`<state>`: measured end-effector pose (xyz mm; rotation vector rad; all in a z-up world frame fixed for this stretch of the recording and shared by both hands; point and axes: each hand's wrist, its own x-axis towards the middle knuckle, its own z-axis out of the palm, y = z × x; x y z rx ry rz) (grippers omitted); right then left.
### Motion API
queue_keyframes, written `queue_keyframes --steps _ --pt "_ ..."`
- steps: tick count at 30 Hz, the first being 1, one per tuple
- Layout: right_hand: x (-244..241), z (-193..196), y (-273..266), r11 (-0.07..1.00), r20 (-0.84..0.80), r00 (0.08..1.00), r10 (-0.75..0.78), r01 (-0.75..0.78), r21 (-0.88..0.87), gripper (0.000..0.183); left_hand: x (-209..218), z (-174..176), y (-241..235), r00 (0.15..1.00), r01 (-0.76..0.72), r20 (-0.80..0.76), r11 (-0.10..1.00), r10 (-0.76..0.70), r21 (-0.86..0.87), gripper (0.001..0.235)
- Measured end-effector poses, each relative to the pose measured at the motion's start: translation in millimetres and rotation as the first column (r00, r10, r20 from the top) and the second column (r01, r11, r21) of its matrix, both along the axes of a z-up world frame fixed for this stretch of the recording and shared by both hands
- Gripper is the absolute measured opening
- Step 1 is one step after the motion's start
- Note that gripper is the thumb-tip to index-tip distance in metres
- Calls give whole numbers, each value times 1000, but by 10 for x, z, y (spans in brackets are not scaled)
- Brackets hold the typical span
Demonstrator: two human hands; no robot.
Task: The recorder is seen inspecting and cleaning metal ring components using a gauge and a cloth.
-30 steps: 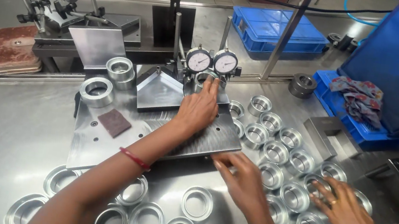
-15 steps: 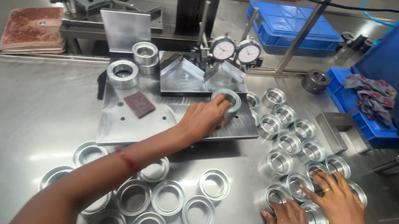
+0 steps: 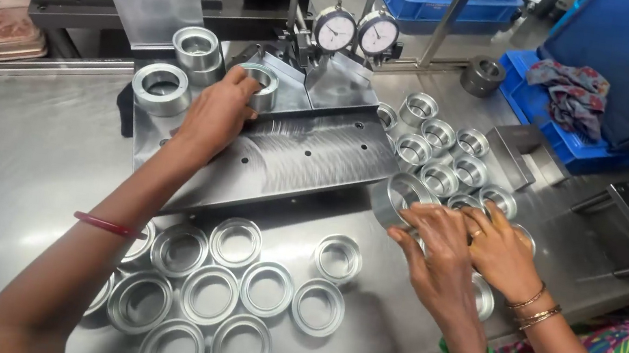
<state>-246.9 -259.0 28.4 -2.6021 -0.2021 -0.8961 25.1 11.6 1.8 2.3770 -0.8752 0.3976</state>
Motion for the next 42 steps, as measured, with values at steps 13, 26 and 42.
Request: queue_keyframes --steps 13,26,42 --pt "1959 -121 42 968 24 983 180 -172 -184 26 -1079 -462 -552 854 521 105 833 -510 -186 12" --pt "2931 -652 152 967 -26 991 -128 119 -227 36 -2040 -938 -548 794 602 -333 735 -509 312 81" --pt "-168 -617 148 998 -296 953 65 -60 25 39 -2324 -771 210 967 188 -218 947 -132 261 58"
